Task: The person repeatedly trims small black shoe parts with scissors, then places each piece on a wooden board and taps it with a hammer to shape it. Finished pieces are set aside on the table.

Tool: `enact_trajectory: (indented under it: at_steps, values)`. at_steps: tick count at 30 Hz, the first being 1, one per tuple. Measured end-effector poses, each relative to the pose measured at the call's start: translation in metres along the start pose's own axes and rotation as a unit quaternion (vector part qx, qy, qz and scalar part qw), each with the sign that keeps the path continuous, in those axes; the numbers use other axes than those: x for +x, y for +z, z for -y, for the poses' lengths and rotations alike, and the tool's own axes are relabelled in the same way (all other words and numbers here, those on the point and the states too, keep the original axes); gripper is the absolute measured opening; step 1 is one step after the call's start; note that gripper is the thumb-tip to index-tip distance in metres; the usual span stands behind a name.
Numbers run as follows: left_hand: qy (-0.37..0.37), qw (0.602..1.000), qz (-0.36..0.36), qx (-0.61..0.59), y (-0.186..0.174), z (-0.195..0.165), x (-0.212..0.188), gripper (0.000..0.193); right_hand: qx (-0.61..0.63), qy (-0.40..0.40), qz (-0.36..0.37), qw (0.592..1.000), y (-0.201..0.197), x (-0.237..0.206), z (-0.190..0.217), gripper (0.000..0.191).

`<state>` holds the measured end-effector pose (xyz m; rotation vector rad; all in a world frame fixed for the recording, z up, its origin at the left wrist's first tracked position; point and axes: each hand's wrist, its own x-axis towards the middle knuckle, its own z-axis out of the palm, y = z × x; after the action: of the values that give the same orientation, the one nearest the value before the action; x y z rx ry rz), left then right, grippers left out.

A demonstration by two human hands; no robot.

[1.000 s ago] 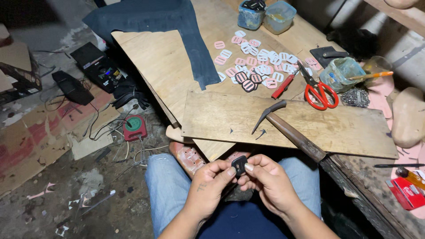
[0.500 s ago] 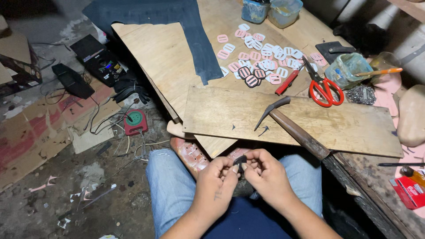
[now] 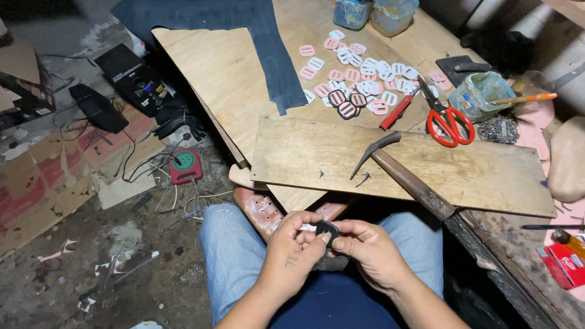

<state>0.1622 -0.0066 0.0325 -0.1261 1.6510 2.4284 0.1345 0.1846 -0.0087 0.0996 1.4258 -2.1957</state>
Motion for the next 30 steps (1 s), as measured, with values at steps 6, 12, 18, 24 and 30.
enact_trajectory:
  at_steps: [6,12,18,24,30]
  values:
    - [-0.08,0.996,-0.027,0.037,-0.013,0.022,0.005,0.024,-0.046,0.014,-0.026,0.999,-0.012,0.007,-0.016,0.017]
    - [-0.045,0.991,-0.124,-0.008,-0.036,0.038,0.018,0.015,-0.245,-0.129,-0.108,0.955,-0.002,0.05,-0.005,0.033]
    - [-0.03,0.978,-0.14,-0.149,-0.042,0.035,0.024,0.009,-0.479,-0.026,-0.168,0.861,0.004,0.091,0.012,0.035]
    - [-0.033,0.979,-0.127,-0.156,-0.041,0.023,0.023,0.008,-0.491,-0.044,-0.193,0.848,0.014,0.1,0.008,0.033]
    - [-0.036,0.977,-0.128,-0.164,-0.045,0.016,0.02,0.008,-0.343,-0.162,-0.12,0.918,0.024,0.067,-0.012,0.027]
